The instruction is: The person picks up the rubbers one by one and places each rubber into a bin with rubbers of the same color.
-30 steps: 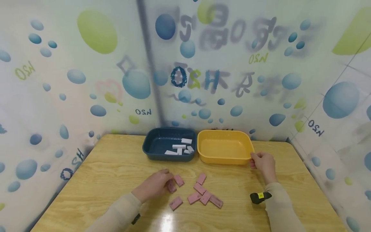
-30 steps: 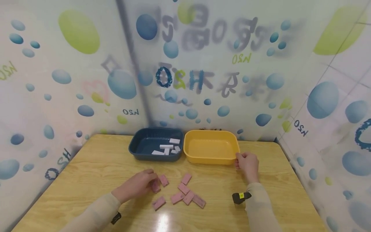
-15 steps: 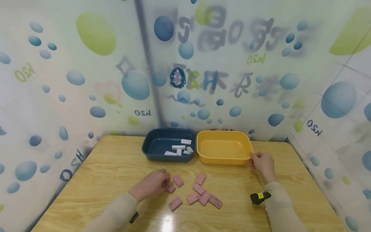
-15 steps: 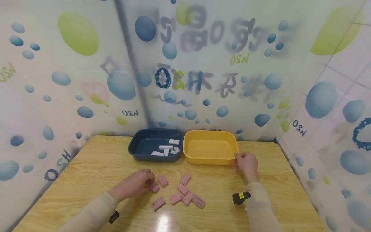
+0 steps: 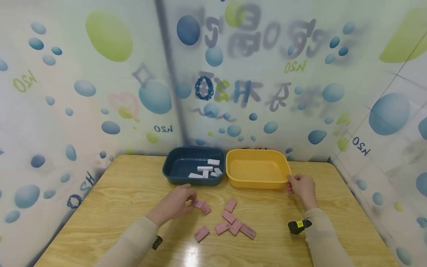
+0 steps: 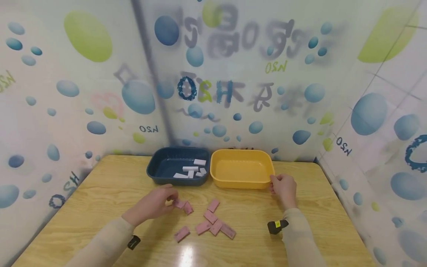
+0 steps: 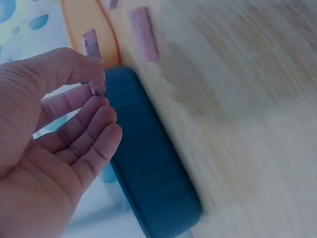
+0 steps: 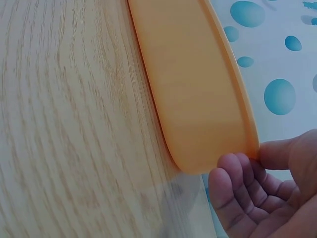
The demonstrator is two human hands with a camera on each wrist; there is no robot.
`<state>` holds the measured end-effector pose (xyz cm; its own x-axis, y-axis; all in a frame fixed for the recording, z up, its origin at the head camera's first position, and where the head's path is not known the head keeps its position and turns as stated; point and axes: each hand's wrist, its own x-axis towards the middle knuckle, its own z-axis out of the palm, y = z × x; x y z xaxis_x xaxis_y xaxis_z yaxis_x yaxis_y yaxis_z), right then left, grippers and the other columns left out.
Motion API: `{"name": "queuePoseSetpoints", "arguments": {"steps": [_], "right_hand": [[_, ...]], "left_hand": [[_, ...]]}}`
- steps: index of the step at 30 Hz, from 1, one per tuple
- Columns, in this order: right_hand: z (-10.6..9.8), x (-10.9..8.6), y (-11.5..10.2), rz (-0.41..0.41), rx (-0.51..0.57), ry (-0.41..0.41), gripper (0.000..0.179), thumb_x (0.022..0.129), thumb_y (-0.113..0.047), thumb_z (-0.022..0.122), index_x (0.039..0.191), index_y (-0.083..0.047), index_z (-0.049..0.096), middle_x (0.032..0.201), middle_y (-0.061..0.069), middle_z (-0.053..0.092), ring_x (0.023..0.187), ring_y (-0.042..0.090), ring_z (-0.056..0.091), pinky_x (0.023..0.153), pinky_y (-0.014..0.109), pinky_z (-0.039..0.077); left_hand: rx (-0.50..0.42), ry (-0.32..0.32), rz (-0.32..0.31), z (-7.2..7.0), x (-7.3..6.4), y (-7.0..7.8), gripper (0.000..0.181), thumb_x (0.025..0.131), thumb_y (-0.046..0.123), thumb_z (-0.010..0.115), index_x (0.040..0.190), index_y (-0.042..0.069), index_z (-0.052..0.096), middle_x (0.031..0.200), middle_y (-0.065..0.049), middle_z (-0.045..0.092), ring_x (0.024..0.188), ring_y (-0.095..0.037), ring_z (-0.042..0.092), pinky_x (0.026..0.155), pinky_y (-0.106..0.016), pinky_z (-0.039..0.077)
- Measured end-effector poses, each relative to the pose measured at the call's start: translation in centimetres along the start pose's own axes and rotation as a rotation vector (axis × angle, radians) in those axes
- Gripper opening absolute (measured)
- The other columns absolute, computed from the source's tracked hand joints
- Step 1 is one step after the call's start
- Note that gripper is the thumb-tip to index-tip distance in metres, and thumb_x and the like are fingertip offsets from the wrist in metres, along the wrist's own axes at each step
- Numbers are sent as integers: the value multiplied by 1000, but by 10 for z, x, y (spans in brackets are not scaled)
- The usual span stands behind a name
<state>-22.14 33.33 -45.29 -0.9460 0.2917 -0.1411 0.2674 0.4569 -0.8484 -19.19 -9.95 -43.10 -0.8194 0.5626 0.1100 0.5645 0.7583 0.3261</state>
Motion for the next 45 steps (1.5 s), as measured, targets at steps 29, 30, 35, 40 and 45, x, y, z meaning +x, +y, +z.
{"name": "queuePoseSetpoints", "arguments": {"steps": [29,30,35,40,45], "right_hand": [[-1,1,2,61,13,-50,39,110,-26,50,109,11,64,81,11,70,65,15,68,65,30,61],[-1,1,3,60,12,-52,39,110,-25,50,108,11,64,81,11,69,65,15,68,65,30,61],[-1,0,4,53,9,-49,38,110,-25,50,107,11,64,80,11,69,65,14,68,64,28,60],[-1,0,1,40,9,-41,37,109,-24,50,108,11,64,81,11,69,65,13,67,63,27,60],[-1,1,0,38,25,-39,37,109,-23,51,107,11,64,79,10,69,64,13,66,62,27,60]], "left_hand": [[-69,115,80,-8,36,27,15,83,11,84,89,11,70,83,0,60,75,-12,54,69,-27,50],[-72,111,76,-8,38,28,15,83,11,84,89,12,71,83,1,59,75,-12,54,69,-26,50],[-78,121,73,-7,44,33,14,84,12,84,90,12,71,82,4,58,75,-11,53,68,-25,50],[-62,161,92,-7,52,36,14,84,12,85,89,11,72,82,3,61,75,-11,54,68,-26,51],[-88,142,70,-8,59,40,13,86,12,84,90,12,71,82,1,60,74,-10,53,68,-25,50]]}}
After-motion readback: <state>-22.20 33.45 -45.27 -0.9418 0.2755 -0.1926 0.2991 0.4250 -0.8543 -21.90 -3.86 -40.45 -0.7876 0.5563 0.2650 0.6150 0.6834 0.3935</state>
